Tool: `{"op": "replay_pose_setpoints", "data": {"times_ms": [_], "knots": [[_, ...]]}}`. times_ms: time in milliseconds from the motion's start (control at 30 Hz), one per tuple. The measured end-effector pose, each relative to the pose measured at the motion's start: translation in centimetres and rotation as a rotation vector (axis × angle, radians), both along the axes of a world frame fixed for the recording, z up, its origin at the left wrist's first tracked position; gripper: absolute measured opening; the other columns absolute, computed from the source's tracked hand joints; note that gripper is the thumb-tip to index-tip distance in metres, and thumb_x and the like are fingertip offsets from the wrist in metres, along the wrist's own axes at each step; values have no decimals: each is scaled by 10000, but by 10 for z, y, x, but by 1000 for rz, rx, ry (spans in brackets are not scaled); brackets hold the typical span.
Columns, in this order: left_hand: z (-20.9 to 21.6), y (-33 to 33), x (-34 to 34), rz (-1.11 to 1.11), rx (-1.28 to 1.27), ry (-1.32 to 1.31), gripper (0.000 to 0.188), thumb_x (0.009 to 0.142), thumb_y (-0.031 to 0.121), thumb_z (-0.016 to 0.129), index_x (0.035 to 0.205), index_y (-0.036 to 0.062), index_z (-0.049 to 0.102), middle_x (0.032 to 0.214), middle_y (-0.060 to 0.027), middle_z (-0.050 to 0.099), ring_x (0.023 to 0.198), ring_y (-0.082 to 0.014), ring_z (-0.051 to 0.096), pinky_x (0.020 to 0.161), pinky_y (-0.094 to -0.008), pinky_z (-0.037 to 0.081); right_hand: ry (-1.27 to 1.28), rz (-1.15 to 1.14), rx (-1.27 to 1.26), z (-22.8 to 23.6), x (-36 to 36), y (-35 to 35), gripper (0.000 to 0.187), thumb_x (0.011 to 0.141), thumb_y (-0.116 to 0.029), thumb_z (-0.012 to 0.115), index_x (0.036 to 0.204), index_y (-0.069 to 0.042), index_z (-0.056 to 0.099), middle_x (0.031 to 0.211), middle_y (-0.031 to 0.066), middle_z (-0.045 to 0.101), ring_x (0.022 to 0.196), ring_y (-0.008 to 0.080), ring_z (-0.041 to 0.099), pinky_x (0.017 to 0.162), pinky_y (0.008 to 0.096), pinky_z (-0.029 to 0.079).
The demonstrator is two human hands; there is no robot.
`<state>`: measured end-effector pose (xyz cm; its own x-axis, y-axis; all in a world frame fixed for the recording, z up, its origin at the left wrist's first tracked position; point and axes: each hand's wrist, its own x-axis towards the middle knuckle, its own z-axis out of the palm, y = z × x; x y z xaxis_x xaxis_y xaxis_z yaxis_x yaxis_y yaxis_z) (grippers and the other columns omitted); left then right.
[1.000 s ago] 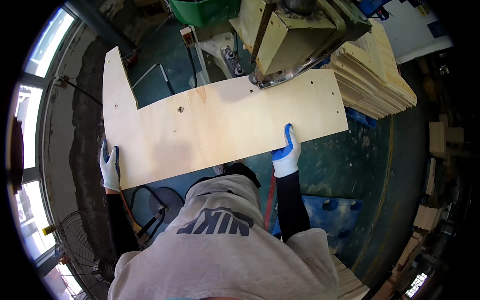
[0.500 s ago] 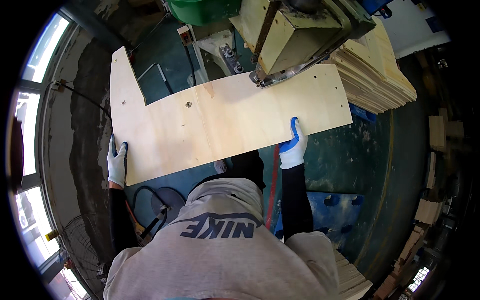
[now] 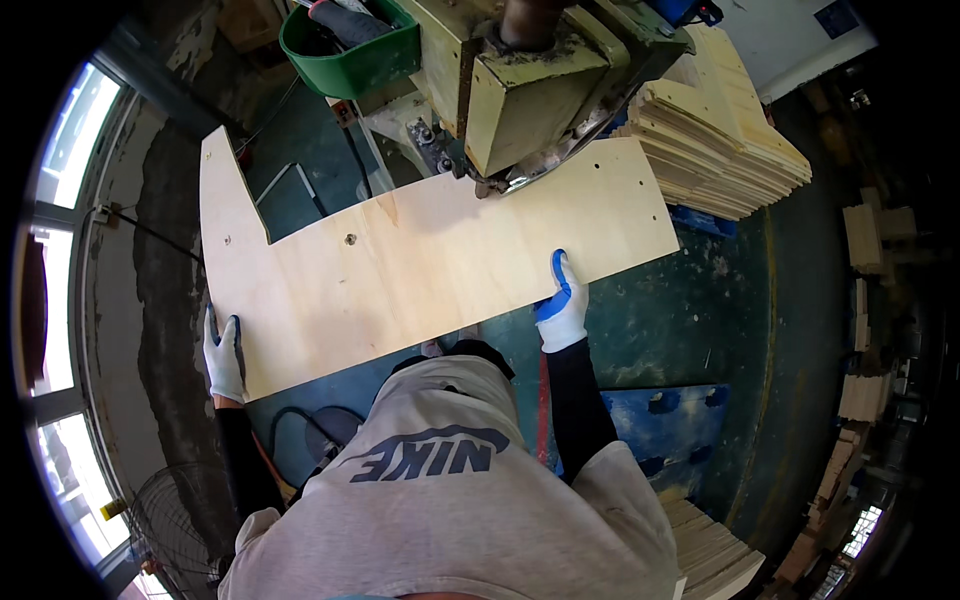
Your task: The person staples large L-shaped wooden boards using a pneumatic industrial stapler, then stacks the stapled boards onto a wooden pallet.
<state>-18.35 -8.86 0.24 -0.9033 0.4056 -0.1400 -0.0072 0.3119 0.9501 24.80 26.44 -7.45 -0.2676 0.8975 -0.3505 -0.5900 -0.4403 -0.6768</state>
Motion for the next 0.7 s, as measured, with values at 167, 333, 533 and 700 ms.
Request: {"op": "replay_pose_setpoints", "data": {"times_ms": [167,333,533,700], "knots": [[10,0,15,34,-3,68,600,984,89,627,1520,-39,390,1464,-94,514,1212,-141,557,997,-267,466,172,-62,37,49,46,46,577,1007,-501,551,1453,-141,496,1399,103,591,1291,336,562,1055,529,473],[-1,-19,5,95,-30,19,589,988,138,656,1497,-48,424,1397,-94,557,1119,-118,567,917,-242,477,-72,-40,131,43,70,63,546,1044,-399,538,1465,-60,462,1415,98,577,1276,276,574,1071,447,469],[5,-185,-63,205,-261,175,347,1009,279,653,1124,-46,692,1000,0,684,859,-76,578,770,-250,474,96,117,-188,35,23,-47,438,1032,-306,539,1399,-67,543,1376,99,604,1265,265,580,1069,439,466],[3,-252,-88,231,-284,180,369,1020,292,640,1190,-33,684,1052,13,681,928,-78,596,824,-241,478,48,203,-162,40,-24,-59,476,1061,-364,522,1442,-79,494,1388,90,595,1262,240,589,1060,418,481]]}}
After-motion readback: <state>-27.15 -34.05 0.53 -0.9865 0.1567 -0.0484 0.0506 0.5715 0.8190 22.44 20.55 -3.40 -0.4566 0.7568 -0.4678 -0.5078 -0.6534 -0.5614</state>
